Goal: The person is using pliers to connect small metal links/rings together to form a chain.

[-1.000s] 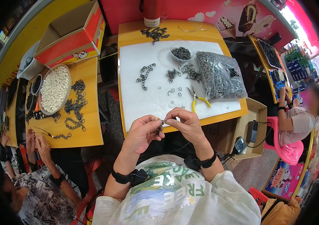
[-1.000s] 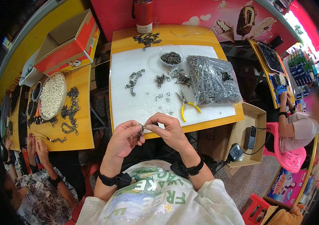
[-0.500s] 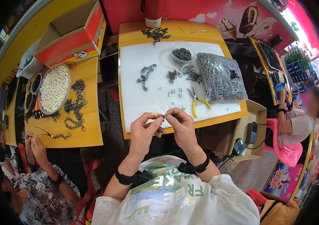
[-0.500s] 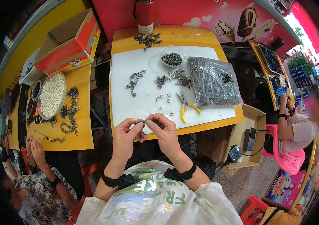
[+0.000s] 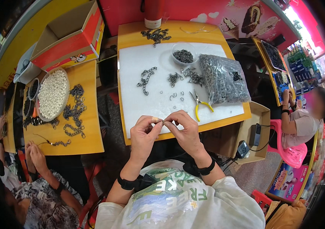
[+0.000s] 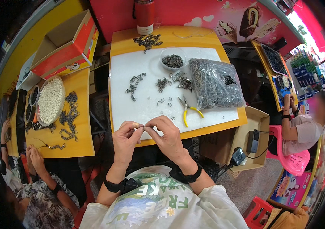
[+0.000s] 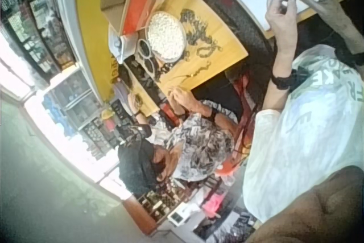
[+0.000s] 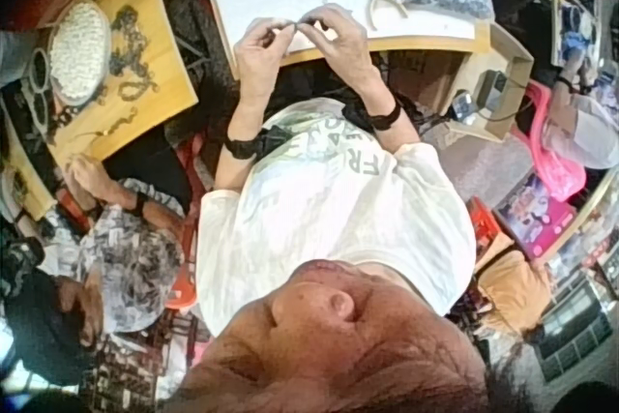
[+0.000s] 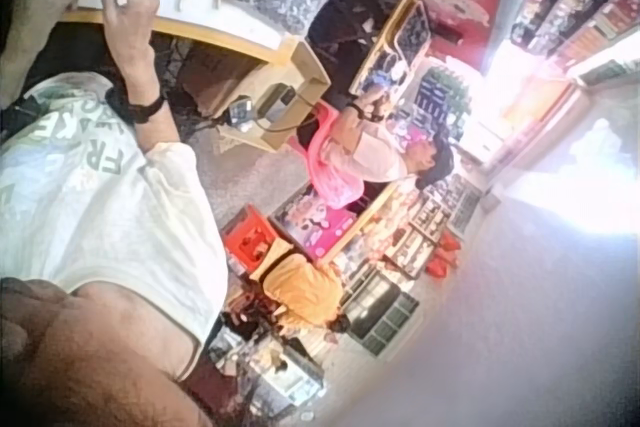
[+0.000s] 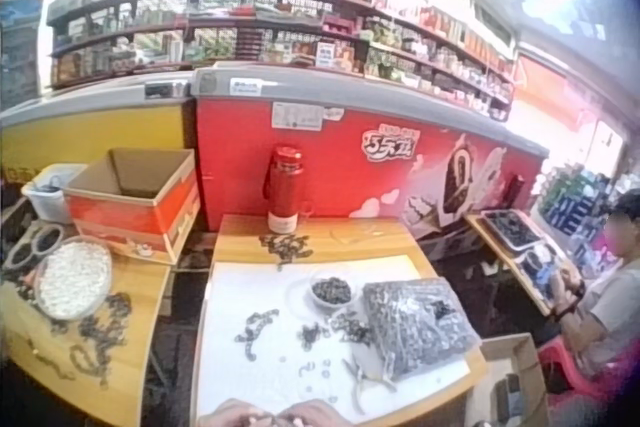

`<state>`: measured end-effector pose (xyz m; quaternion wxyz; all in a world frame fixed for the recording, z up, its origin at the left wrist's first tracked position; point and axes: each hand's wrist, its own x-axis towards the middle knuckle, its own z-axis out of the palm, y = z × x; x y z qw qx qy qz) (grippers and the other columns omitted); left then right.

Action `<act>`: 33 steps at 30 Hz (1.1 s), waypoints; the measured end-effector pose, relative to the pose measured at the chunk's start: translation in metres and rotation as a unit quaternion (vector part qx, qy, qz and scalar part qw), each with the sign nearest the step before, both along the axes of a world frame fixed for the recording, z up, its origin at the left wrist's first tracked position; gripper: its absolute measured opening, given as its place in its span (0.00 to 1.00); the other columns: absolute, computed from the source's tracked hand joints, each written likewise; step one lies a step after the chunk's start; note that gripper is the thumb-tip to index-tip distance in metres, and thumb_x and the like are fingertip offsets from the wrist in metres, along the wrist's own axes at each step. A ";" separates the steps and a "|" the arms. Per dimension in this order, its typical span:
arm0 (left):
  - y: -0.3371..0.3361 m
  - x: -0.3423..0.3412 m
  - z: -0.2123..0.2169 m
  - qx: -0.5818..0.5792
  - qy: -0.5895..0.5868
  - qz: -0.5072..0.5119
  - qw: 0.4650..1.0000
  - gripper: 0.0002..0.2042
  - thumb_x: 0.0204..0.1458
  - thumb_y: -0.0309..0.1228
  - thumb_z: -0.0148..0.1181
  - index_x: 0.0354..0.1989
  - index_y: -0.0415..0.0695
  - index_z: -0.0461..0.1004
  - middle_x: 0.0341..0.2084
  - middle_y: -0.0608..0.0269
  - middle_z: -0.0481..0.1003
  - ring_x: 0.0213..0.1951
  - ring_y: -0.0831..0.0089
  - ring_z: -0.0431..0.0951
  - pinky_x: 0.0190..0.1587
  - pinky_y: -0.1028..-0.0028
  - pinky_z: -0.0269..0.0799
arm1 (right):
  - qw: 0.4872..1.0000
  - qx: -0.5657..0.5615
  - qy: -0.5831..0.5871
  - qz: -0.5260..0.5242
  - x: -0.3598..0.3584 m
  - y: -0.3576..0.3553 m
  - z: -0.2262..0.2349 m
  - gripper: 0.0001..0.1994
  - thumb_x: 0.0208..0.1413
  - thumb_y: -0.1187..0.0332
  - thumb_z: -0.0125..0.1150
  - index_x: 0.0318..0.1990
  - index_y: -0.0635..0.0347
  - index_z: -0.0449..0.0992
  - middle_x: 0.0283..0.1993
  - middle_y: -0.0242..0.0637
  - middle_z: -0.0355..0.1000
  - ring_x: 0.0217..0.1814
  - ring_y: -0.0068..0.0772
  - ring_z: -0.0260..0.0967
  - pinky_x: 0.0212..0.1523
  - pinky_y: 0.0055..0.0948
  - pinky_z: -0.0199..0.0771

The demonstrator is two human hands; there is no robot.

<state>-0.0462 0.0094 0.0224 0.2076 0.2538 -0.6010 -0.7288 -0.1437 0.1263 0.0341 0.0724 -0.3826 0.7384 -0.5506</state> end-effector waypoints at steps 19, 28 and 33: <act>-0.011 0.006 -0.001 0.028 -0.029 0.023 0.999 0.03 0.52 0.23 0.61 0.33 0.38 0.78 0.22 0.70 0.74 0.19 0.87 0.68 0.21 0.86 0.58 | 0.920 0.256 0.268 -0.132 -0.147 -0.029 -0.058 0.07 0.54 0.69 0.59 0.34 0.63 0.78 0.35 0.43 0.72 0.42 0.47 0.69 0.45 0.40 0.69; -0.024 0.014 0.003 -0.084 -0.057 0.002 0.995 0.03 0.52 0.22 0.61 0.32 0.36 0.77 0.24 0.69 0.74 0.21 0.88 0.68 0.23 0.85 0.64 | 0.918 0.320 0.167 -0.166 -0.128 -0.021 -0.034 0.09 0.49 0.67 0.64 0.33 0.64 0.77 0.37 0.43 0.74 0.44 0.42 0.72 0.44 0.39 0.72; -0.024 0.008 0.013 -0.186 -0.050 -0.019 0.981 0.03 0.52 0.23 0.62 0.34 0.39 0.79 0.24 0.67 0.73 0.22 0.89 0.67 0.25 0.84 0.64 | 0.935 0.140 -0.325 0.030 -0.083 0.011 -0.019 0.06 0.56 0.64 0.62 0.39 0.53 0.80 0.51 0.39 0.75 0.51 0.37 0.72 0.50 0.37 0.71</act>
